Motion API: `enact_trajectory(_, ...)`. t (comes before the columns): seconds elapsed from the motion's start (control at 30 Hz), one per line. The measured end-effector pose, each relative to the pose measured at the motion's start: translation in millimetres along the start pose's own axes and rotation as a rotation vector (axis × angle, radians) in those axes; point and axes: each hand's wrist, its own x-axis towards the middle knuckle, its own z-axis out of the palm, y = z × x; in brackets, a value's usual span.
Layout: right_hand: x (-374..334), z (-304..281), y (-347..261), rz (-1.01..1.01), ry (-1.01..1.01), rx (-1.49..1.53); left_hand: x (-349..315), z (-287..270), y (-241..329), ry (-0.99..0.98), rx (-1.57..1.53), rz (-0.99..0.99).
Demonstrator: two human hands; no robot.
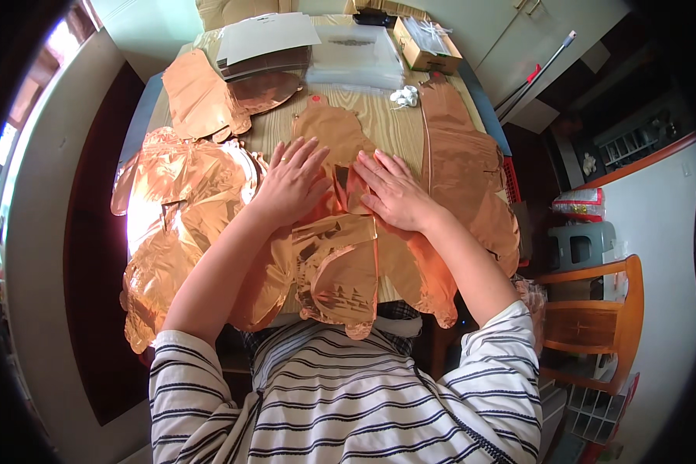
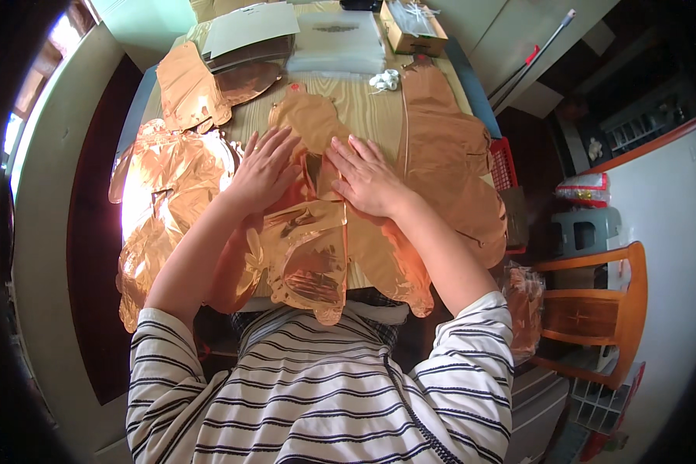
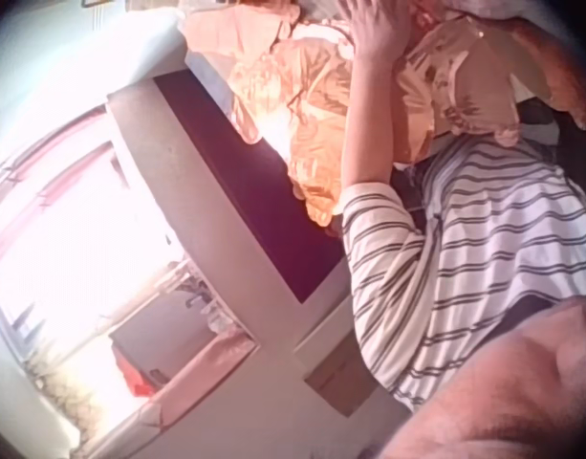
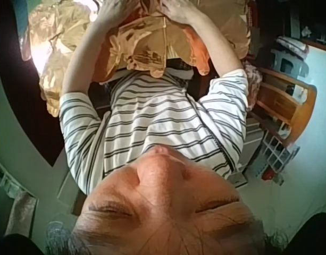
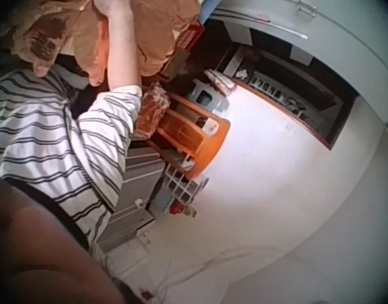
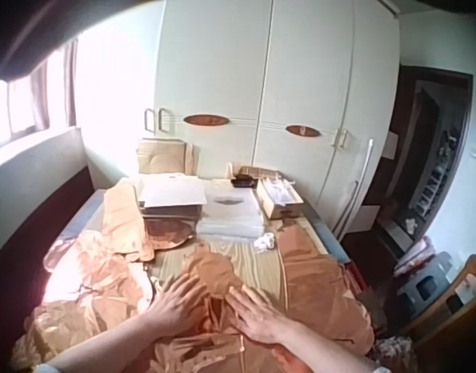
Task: Packaging and folding metallic foil balloons into plastic sleeves with card backings.
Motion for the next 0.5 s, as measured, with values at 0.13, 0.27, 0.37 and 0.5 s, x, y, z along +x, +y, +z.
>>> enact_trajectory(0.13,0,1,0,0.009,-0.012,-0.008,-3,-2,10,-0.097,0.040,0.094)
enact_trajectory(0.27,0,1,0,-0.008,0.008,0.000,-18,-3,15,-0.045,0.079,0.132)
enact_trajectory(0.37,0,3,0,-0.015,0.017,0.000,-24,-10,19,-0.056,0.109,0.119)
enact_trajectory(0.5,-2,5,3,-0.018,0.027,0.000,-23,-9,23,-0.129,0.129,0.082)
